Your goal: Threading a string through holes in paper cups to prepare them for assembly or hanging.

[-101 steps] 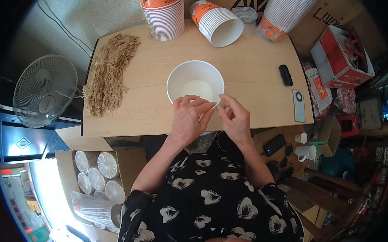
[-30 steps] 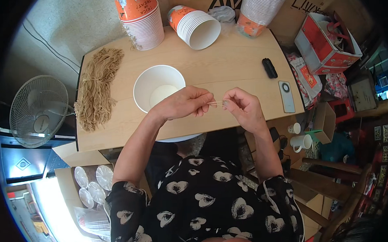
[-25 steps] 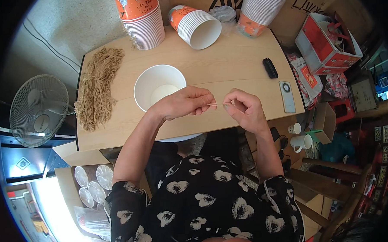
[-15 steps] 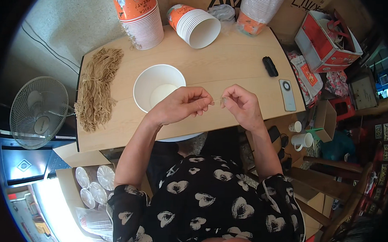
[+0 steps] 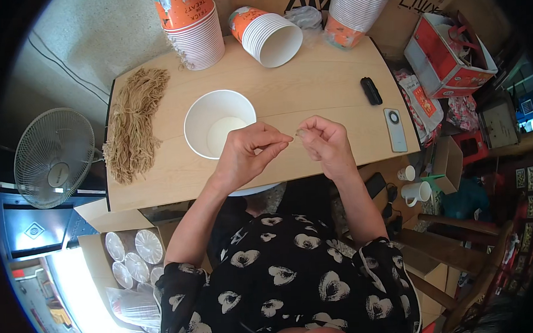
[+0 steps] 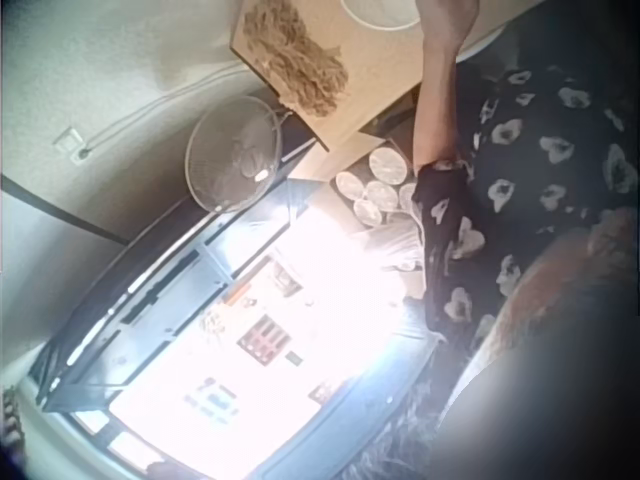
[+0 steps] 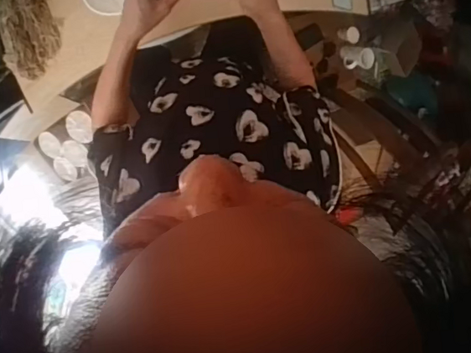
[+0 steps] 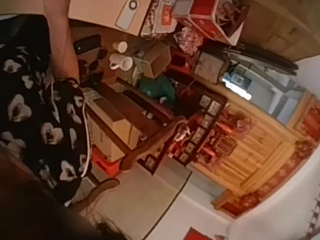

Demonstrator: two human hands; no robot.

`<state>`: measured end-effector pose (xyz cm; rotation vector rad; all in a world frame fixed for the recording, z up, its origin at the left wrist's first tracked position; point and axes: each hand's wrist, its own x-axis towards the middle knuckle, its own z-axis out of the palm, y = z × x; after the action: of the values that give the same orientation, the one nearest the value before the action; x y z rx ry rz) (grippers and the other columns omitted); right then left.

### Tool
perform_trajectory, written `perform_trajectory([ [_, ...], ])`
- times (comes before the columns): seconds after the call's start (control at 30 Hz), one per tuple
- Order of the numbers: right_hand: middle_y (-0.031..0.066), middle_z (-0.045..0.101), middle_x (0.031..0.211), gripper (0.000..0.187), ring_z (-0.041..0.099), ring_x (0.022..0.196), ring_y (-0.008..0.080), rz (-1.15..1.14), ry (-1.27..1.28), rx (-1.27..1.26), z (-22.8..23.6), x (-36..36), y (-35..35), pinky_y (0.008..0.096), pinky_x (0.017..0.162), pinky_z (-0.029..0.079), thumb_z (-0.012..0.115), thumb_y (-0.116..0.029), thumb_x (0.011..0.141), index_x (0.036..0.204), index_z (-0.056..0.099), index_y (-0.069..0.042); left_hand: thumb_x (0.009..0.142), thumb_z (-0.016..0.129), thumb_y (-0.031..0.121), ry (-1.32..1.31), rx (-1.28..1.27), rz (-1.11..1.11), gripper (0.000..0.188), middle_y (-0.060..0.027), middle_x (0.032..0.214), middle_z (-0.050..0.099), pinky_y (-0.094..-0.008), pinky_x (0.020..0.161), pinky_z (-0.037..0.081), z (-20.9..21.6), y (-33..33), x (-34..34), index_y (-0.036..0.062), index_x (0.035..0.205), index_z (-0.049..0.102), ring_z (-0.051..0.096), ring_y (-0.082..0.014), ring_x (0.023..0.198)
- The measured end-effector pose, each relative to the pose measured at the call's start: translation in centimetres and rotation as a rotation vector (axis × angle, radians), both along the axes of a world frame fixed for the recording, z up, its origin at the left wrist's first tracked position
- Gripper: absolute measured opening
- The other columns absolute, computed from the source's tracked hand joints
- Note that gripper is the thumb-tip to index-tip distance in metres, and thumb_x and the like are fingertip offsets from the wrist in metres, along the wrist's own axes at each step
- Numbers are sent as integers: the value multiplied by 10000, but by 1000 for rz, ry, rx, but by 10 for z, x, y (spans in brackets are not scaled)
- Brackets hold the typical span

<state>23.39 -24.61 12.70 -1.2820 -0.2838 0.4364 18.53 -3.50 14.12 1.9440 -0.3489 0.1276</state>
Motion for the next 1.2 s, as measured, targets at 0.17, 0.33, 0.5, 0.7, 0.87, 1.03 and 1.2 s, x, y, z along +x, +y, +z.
perform_trajectory([
  [0.17, -73, 507, 662, 102, 356, 525, 6, 45, 133, 68, -1, 0, 7, 202, 452, 250, 696, -114, 965, 945, 654, -23, 845, 769, -25, -176, -73, 104, 186, -95, 886, 753, -297, 693, 577, -9, -3, -7, 40, 1019, 782, 721, -175, 775],
  [0.33, -71, 504, 653, 113, 358, 526, 10, 102, 137, 73, -3, 0, 12, 202, 454, 247, 696, -122, 971, 939, 652, -22, 858, 776, -17, -229, -95, 168, 176, -78, 912, 744, -267, 696, 560, -13, -9, -10, 26, 1029, 771, 696, -137, 806],
  [0.5, -65, 507, 650, 115, 365, 523, 14, 127, 95, 51, -4, -1, 14, 204, 455, 257, 694, -109, 969, 930, 651, -9, 852, 780, -20, -204, -92, 207, 195, -72, 924, 751, -279, 738, 583, -18, -6, -11, 31, 1039, 765, 710, -141, 832],
  [0.7, -53, 522, 656, 94, 380, 523, 15, 151, 101, 34, -3, -1, 17, 202, 455, 279, 687, -74, 959, 927, 651, 7, 826, 790, -13, -374, -11, 200, 171, -82, 898, 749, -317, 703, 577, -18, -2, -14, 52, 980, 757, 723, -210, 820],
  [0.87, -51, 526, 657, 76, 394, 526, 18, 162, 119, 15, -5, 0, 19, 201, 458, 287, 684, -64, 954, 937, 656, 4, 845, 766, -40, -368, 19, 219, 126, -91, 920, 730, -297, 706, 567, -21, 0, -16, 14, 949, 721, 701, -189, 839],
  [1.03, -66, 488, 689, 107, 388, 574, 27, 27, -20, -40, 0, -5, 21, 199, 510, 281, 639, -98, 984, 1020, 671, -2, 899, 744, 14, -139, -178, 226, 83, -64, 911, 713, -295, 743, 560, -15, 5, -20, 8, 970, 703, 679, -154, 859],
  [1.2, -35, 567, 812, 97, 447, 648, 39, -68, -403, -148, -8, -9, 13, 203, 549, 330, 698, -52, 931, 1014, 682, -5, 936, 732, 53, 288, -450, 93, 85, -55, 908, 726, -257, 719, 560, -16, 19, -20, -15, 964, 690, 684, -112, 844],
])
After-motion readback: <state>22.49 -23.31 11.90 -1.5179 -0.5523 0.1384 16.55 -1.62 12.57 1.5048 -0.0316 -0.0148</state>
